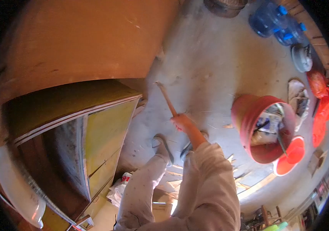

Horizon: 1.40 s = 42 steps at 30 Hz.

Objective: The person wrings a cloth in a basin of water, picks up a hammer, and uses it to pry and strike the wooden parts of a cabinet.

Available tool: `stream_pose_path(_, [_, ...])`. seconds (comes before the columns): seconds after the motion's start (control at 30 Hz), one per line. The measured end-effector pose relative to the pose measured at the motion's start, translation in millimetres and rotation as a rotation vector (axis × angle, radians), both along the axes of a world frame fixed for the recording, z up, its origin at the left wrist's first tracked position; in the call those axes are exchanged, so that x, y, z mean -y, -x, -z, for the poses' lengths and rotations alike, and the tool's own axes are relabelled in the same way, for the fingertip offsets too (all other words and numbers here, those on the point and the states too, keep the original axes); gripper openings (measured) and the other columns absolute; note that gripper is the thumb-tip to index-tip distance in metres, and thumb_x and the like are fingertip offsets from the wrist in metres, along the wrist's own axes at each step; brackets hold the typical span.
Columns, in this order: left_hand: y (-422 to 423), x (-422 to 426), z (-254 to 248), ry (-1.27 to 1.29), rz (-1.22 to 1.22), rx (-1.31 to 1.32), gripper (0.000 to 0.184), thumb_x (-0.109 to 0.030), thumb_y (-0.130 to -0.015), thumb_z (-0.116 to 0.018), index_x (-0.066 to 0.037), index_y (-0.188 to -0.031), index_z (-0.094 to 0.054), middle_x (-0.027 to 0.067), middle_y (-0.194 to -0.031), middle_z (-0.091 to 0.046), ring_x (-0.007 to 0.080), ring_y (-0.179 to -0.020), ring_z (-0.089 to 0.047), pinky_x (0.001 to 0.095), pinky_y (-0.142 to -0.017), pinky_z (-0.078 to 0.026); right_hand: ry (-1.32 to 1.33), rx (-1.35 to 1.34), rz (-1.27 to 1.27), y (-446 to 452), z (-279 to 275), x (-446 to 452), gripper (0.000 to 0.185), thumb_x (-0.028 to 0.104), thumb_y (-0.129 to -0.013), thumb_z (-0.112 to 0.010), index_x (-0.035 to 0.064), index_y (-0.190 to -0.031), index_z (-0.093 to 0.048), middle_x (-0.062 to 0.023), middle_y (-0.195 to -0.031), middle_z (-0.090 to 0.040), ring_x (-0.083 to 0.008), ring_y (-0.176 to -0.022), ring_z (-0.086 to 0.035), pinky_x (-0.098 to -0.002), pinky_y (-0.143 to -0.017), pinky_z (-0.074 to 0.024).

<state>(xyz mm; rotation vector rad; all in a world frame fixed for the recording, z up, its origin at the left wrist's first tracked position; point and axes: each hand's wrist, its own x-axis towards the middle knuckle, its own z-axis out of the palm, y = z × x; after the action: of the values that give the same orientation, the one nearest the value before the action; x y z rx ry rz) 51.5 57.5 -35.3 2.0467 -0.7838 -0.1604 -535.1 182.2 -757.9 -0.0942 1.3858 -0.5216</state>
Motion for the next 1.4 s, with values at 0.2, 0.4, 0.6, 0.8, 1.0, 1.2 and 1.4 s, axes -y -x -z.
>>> stream_pose_path(0.2, [-3.3,15.3,-15.7,-0.086,0.32,-0.407,0.048,-0.027,-0.098,-0.044,0.009,-0.129,-0.048,0.0188,-0.128,-0.056,0.0329,-0.117,-0.055,0.0441,-0.104,-0.042,-0.058,0.571,0.274,54.5,-245.8,-112.0,0.019,0.024,-0.092,-0.056,0.014,-0.08,-0.046,0.0043,-0.055,-0.035,-0.0064,-0.041,-0.027,-0.0235,-0.037,-0.0219])
stream_pose_path(0.4, [12.4,6.2,-28.2,0.014,0.768,-0.629,0.043,-0.012,-0.094,-0.047,0.01,-0.131,-0.048,0.0173,-0.129,-0.056,0.0262,-0.115,-0.056,0.0378,-0.104,-0.042,0.207,0.056,0.002,80.9,-496.1,-161.0,0.04,0.045,-0.1,-0.045,0.0099,-0.081,-0.048,0.0021,-0.054,-0.043,-0.0077,-0.041,-0.039,-0.0235,-0.037,-0.0284])
stream_pose_path(0.6, [83.8,-28.8,-36.1,0.494,-0.058,-1.402,0.026,-0.025,-0.095,-0.046,-0.013,-0.114,-0.059,0.0093,-0.113,-0.062,0.0259,-0.107,-0.056,0.0442,-0.087,-0.052,0.724,-0.161,-0.256,80.4,-667.2,-117.1,0.037,0.04,-0.1,-0.044,0.007,-0.084,-0.048,0.0011,-0.052,-0.042,-0.007,-0.038,-0.038,-0.0218,-0.034,-0.0286])
stream_pose_path(0.8, [38.1,-170.1,-53.0,0.748,-0.034,-1.561,0.026,-0.029,-0.093,-0.045,-0.016,-0.106,-0.063,0.0029,-0.104,-0.068,0.0229,-0.101,-0.062,0.0441,-0.082,-0.05,0.983,-0.194,-0.561,26.9,-730.8,-68.6,0.029,0.033,-0.096,-0.055,0.0057,-0.091,-0.049,0.0034,-0.059,-0.043,-0.0034,-0.044,-0.038,-0.0195,-0.039,-0.0308])
stream_pose_path(1.0, [-26.4,-365.3,-74.9,1.002,-0.407,-1.423,0.035,-0.029,-0.097,-0.036,-0.009,-0.114,-0.059,0.0104,-0.11,-0.066,0.0287,-0.105,-0.063,0.0478,-0.089,-0.049,1.167,-0.088,-0.985,-138.6,-775.1,-58.3,0.02,0.014,-0.087,-0.069,0.0019,-0.095,-0.056,0.0039,-0.07,-0.049,-0.0043,-0.061,-0.043,-0.0212,-0.052,-0.0362])
stream_pose_path(1.2, [-120.9,-553.5,26.8,1.233,-0.699,-1.29,0.031,-0.027,-0.095,-0.039,-0.011,-0.105,-0.064,0.0056,-0.098,-0.07,0.0209,-0.089,-0.068,0.0354,-0.067,-0.057,1.073,0.137,-1.315,-346.9,-811.9,-96.7,0.032,0.017,-0.086,-0.074,-0.0016,-0.107,-0.061,0.0002,-0.086,-0.059,-0.0074,-0.076,-0.052,-0.0229,-0.066,-0.0446])
stream_pose_path(1.4, [-145.6,-594.9,36.4,1.068,-0.71,-1.416,0.03,-0.03,-0.091,-0.043,-0.011,-0.102,-0.065,0.0052,-0.095,-0.071,0.0214,-0.082,-0.07,0.0335,-0.067,-0.058,1.025,0.11,-1.287,-413.4,-814.4,-111.6,0.033,0.021,-0.086,-0.074,0.0002,-0.107,-0.06,0.0,-0.086,-0.061,-0.005,-0.074,-0.054,-0.0215,-0.063,-0.0451])
